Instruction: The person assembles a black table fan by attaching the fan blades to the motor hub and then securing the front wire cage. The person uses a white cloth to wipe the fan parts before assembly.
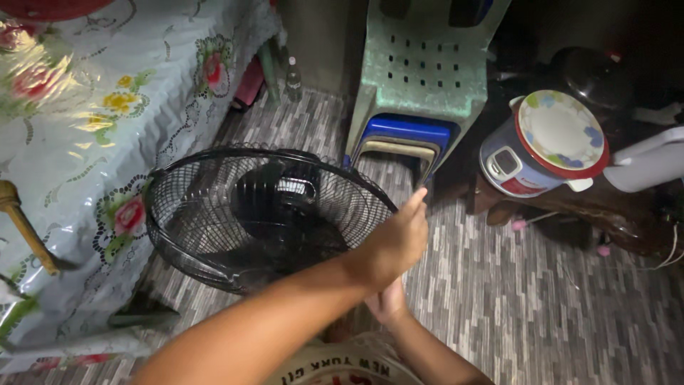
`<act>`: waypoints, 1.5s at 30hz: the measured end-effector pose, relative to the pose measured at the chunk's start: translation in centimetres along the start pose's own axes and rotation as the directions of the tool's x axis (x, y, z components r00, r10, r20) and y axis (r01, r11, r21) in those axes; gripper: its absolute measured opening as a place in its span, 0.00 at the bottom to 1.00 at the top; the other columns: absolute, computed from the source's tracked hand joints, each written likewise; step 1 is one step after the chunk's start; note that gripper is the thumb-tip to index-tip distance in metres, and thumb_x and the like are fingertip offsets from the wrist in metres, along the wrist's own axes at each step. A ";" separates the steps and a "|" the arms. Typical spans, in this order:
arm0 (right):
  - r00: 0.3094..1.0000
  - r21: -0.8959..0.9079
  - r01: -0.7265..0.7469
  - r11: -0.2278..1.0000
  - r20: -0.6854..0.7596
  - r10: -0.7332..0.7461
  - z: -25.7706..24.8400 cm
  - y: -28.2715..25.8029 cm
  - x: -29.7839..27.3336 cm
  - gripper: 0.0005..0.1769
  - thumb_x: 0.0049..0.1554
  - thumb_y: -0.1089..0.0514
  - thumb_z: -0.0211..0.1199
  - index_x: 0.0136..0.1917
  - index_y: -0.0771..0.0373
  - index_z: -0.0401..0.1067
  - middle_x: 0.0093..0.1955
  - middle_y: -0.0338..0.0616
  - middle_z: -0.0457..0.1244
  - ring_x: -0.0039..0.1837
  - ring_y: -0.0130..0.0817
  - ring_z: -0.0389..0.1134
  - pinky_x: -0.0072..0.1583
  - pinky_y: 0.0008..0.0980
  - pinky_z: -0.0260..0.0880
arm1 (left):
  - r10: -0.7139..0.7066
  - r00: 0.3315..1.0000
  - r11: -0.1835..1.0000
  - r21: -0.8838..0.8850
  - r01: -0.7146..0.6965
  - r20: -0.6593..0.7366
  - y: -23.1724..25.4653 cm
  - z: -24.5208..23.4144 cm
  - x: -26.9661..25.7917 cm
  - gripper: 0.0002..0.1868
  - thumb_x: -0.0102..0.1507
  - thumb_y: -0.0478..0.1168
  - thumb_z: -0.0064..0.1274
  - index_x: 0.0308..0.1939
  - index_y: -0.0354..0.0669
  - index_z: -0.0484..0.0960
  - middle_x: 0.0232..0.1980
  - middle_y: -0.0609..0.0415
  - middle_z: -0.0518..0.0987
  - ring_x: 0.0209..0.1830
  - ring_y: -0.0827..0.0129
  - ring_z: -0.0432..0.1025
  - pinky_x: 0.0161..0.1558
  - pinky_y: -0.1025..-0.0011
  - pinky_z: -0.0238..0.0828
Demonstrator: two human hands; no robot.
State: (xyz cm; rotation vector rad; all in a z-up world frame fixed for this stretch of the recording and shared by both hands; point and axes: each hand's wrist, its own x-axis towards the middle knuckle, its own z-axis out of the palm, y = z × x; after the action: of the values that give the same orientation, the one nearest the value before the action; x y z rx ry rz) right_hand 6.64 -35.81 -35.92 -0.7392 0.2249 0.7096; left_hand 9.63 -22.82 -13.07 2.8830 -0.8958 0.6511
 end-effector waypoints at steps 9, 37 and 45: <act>0.923 -0.310 0.360 0.880 -0.017 -0.384 -6.2 2.8 1.0 0.16 0.73 0.51 0.52 0.69 0.61 0.64 0.52 0.41 0.61 0.48 0.30 0.62 0.50 0.33 0.67 | 0.027 0.837 0.954 0.236 -0.185 0.546 0.0 6.1 2.4 0.16 0.62 0.43 0.52 0.47 0.37 0.88 0.45 0.45 0.82 0.50 0.56 0.71 0.58 0.47 0.60; 0.980 -0.028 -0.176 0.984 0.085 0.178 -8.4 -3.2 2.7 0.24 0.63 0.41 0.49 0.62 0.60 0.68 0.61 0.44 0.68 0.64 0.39 0.68 0.64 0.48 0.67 | -0.608 0.531 0.719 -0.126 0.684 -0.590 -5.9 -14.0 -15.0 0.26 0.51 0.45 0.59 0.51 0.44 0.73 0.55 0.49 0.71 0.57 0.55 0.65 0.56 0.54 0.61; 0.905 0.016 -0.257 0.966 0.356 0.235 -8.5 -2.0 4.1 0.36 0.66 0.34 0.43 0.70 0.67 0.62 0.70 0.52 0.63 0.72 0.49 0.63 0.74 0.54 0.59 | -0.759 0.502 0.615 -0.205 0.761 -0.414 -9.6 -14.9 -18.1 0.42 0.63 0.65 0.61 0.72 0.43 0.72 0.79 0.38 0.62 0.81 0.45 0.53 0.83 0.46 0.47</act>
State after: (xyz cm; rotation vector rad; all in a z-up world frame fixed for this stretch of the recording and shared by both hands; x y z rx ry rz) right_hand 11.44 -40.58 -42.79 -0.5159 0.0113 1.0581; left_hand -4.21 -2.72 -6.19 2.5002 0.4649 1.1106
